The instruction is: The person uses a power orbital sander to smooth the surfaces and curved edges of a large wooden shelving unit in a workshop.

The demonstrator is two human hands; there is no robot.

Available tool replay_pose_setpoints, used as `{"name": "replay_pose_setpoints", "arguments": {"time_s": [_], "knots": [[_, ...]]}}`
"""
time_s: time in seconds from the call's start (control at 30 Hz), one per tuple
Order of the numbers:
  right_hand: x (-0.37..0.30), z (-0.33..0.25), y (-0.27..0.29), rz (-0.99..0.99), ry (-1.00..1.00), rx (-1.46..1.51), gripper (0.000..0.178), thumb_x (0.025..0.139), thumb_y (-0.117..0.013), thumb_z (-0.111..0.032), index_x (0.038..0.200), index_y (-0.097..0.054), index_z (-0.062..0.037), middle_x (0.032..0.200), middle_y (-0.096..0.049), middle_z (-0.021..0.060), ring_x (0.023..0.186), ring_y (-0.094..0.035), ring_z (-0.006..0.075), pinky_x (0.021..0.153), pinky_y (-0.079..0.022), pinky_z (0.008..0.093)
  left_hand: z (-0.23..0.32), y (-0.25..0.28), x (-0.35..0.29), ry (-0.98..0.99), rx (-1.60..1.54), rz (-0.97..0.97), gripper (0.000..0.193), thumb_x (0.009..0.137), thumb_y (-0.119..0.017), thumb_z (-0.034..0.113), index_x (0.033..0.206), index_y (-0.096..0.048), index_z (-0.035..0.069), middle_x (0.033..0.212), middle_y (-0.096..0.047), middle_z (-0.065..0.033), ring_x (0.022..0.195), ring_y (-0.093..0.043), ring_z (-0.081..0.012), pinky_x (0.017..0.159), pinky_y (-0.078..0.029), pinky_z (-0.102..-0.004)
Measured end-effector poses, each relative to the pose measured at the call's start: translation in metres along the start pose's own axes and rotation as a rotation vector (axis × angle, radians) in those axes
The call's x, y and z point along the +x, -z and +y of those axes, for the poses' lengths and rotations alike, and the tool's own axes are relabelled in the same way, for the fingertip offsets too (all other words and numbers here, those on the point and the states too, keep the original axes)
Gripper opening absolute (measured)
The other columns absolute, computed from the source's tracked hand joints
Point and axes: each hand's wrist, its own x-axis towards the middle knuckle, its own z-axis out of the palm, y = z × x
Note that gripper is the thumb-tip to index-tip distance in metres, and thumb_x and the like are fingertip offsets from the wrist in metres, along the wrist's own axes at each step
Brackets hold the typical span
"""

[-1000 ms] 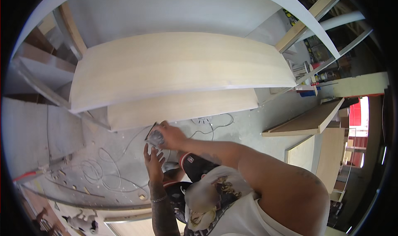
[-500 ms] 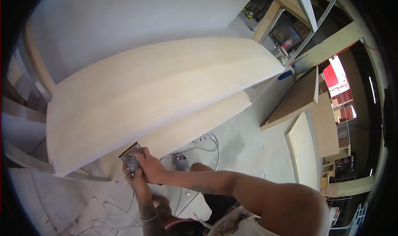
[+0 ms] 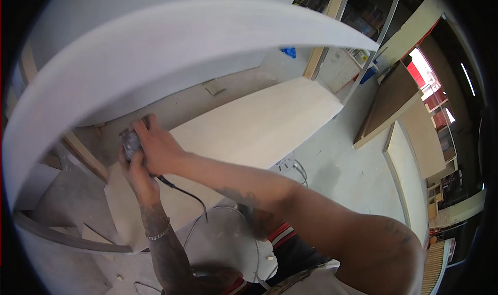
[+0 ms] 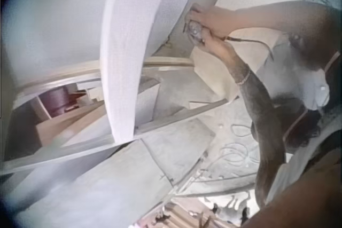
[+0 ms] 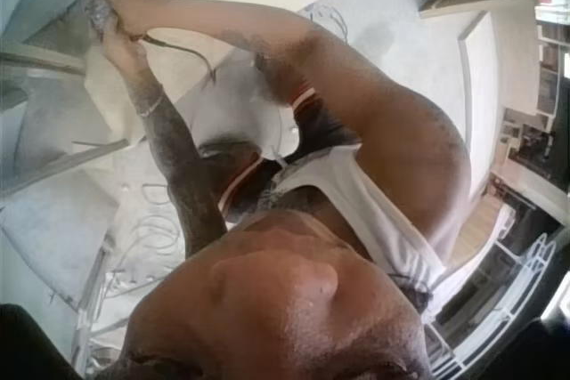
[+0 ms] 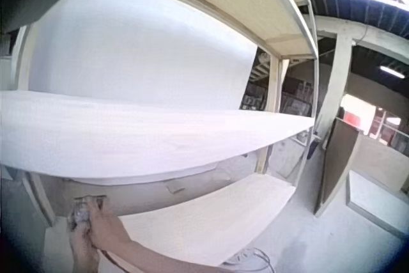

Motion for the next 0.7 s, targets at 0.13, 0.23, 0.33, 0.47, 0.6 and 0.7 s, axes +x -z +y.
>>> {"name": "replay_pose_setpoints", "arguments": {"time_s": [0.13,0.23,0.33,0.47,0.6,0.7], "knots": [[0.002,0.003,-0.04,0.02,0.109,0.036,0.069,0.066,-0.07,-0.008,0.125,-0.036,-0.0028,0.111,-0.041,0.0301,0.079,-0.058,0.0513,0.071,-0.053,0.0532,-0.015,0.038,0.014,-0.137,0.003,0.04,0.054,0.083,-0.053,0.005,0.136,-0.045,-0.004,0.127,-0.056,-0.0144,0.114,-0.058,-0.0239,0.094,-0.05,-0.0349],[0.007,-0.001,-0.061,-0.003,0.123,0.03,0.067,0.065,-0.07,-0.006,0.124,-0.037,-0.002,0.109,-0.042,0.0297,0.078,-0.058,0.0502,0.072,-0.053,0.0518,-0.013,0.056,0.017,-0.159,-0.041,0.023,0.053,0.086,-0.053,0.011,0.137,-0.044,0.0,0.127,-0.055,-0.013,0.112,-0.06,-0.0242,0.092,-0.051,-0.0363],[0.008,-0.014,-0.076,-0.021,0.108,0.049,0.066,0.064,-0.07,-0.005,0.122,-0.037,-0.0022,0.108,-0.043,0.0293,0.079,-0.059,0.0489,0.072,-0.053,0.0505,-0.007,0.07,0.021,-0.212,0.017,0.105,0.052,0.087,-0.053,0.012,0.136,-0.046,0.0,0.127,-0.056,-0.0128,0.112,-0.06,-0.0246,0.092,-0.051,-0.0366],[0.011,-0.025,-0.087,-0.011,0.148,0.074,0.064,0.065,-0.07,-0.005,0.12,-0.039,-0.0024,0.109,-0.043,0.0293,0.08,-0.059,0.0486,0.073,-0.053,0.0498,-0.003,0.082,0.022,-0.266,-0.042,0.176,0.053,0.086,-0.053,0.012,0.137,-0.046,-0.002,0.127,-0.055,-0.0154,0.113,-0.059,-0.0265,0.093,-0.05,-0.0369],[0.017,-0.034,-0.105,-0.057,0.236,0.057,0.062,0.066,-0.069,-0.004,0.12,-0.039,-0.003,0.111,-0.042,0.029,0.083,-0.059,0.0486,0.073,-0.053,0.049,-0.005,0.109,0.031,-0.351,-0.069,0.147,0.053,0.085,-0.052,0.009,0.137,-0.045,-0.003,0.128,-0.055,-0.0169,0.116,-0.058,-0.0275,0.096,-0.049,-0.0377],[0.019,-0.038,-0.132,-0.058,0.175,-0.019,0.064,0.066,-0.071,-0.005,0.122,-0.04,-0.0025,0.118,-0.04,0.033,0.093,-0.057,0.0515,0.082,-0.052,0.0512,-0.006,0.13,0.033,-0.367,-0.052,0.143,0.052,0.086,-0.055,0.01,0.136,-0.046,-0.003,0.127,-0.056,-0.0147,0.113,-0.058,-0.0239,0.094,-0.049,-0.0357]]}}
